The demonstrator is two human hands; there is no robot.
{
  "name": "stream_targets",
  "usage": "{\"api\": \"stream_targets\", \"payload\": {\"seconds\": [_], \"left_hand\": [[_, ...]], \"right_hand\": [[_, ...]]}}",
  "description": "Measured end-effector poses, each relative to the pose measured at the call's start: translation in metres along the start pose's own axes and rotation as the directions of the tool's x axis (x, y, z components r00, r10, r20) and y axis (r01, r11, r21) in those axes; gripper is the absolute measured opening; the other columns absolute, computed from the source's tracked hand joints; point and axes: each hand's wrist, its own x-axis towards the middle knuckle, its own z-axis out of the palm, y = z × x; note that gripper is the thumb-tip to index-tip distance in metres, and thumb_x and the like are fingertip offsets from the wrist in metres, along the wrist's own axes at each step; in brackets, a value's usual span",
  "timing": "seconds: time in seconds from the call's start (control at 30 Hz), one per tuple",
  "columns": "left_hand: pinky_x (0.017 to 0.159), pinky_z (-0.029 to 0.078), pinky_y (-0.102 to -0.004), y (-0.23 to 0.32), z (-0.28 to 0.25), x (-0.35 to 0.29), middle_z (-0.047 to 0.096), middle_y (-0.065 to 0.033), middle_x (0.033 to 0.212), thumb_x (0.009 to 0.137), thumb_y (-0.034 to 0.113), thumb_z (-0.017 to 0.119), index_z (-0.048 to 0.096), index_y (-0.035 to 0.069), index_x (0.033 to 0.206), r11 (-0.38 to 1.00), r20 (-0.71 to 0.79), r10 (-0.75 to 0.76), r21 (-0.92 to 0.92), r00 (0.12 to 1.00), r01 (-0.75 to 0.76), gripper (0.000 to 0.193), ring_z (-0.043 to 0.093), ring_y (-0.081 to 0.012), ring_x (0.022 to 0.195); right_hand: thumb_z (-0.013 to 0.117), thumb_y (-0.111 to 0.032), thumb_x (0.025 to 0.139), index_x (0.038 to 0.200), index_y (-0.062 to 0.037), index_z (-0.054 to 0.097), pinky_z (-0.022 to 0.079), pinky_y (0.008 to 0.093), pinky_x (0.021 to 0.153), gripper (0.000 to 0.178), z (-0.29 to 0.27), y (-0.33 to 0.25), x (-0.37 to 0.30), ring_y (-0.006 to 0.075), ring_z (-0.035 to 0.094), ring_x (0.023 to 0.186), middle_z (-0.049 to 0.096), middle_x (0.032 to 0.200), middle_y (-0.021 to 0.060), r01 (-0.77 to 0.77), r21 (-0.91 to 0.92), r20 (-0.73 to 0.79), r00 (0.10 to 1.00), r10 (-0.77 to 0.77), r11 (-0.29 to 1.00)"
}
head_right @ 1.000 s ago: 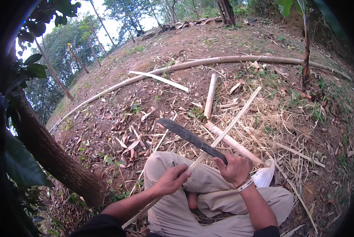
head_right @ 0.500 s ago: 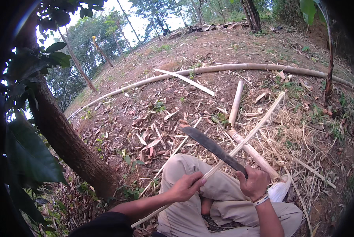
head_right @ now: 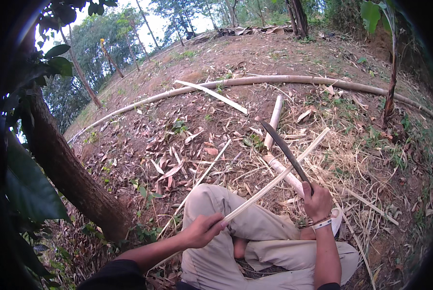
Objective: The person sits on the ground and uses a machete to shave and smooth a long, thin bamboo stick. They repeatedly scrape the blade along the stick's length to remove the outer layer and refine its shape.
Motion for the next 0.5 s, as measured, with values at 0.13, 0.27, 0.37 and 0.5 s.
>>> {"api": "stream_targets", "payload": {"seconds": [0.13,0.27,0.37,0.5], "left_hand": [[0.056,0.041,-0.0373,-0.004,-0.005,-0.009,0.053,-0.0148,0.064,0.101,0.020,0.051,0.054,-0.001,0.091,0.999,-0.013,-0.026,-0.028,1.000,0.026,0.023,0.049,-0.0247,0.055],[0.056,0.041,-0.0320,-0.006,-0.025,-0.032,0.051,-0.0053,0.063,0.102,0.024,0.050,0.054,0.000,0.088,0.998,0.050,-0.066,0.014,0.997,0.065,0.028,0.047,-0.0138,0.057],[0.053,0.039,-0.0303,-0.014,-0.028,-0.048,0.049,-0.0028,0.061,0.102,0.025,0.050,0.053,0.001,0.086,0.995,-0.002,-0.091,0.049,0.996,0.091,0.029,0.043,-0.0121,0.055],[0.051,0.036,-0.0270,-0.006,-0.032,-0.027,0.045,0.0010,0.060,0.100,0.023,0.052,0.053,0.001,0.082,0.995,-0.106,-0.087,0.043,0.991,0.092,0.029,0.041,-0.0063,0.057]], "right_hand": [[0.044,-0.051,0.097,0.069,-0.0058,0.057,0.042,0.0508,0.054,0.054,0.011,-0.013,-0.018,0.0417,0.057,0.054,0.055,0.056,0.0194,0.209,0.021,-0.028,0.978,-0.208,0.978],[0.045,-0.053,0.096,0.071,-0.0008,0.059,0.042,0.0487,0.055,0.060,-0.002,0.021,0.013,0.0416,0.058,0.058,0.054,0.056,0.0198,-0.093,-0.012,-0.137,0.986,0.090,0.996],[0.046,-0.052,0.096,0.072,-0.0002,0.060,0.042,0.0482,0.055,0.059,-0.007,0.017,0.011,0.0403,0.059,0.059,0.055,0.056,0.0202,-0.004,0.140,-0.155,0.988,0.026,0.990],[0.053,-0.053,0.092,0.071,-0.0065,0.060,0.044,0.0458,0.052,0.052,-0.005,-0.027,-0.015,0.0361,0.060,0.053,0.058,0.055,0.0151,0.197,-0.066,-0.003,0.980,-0.197,0.978]]}}
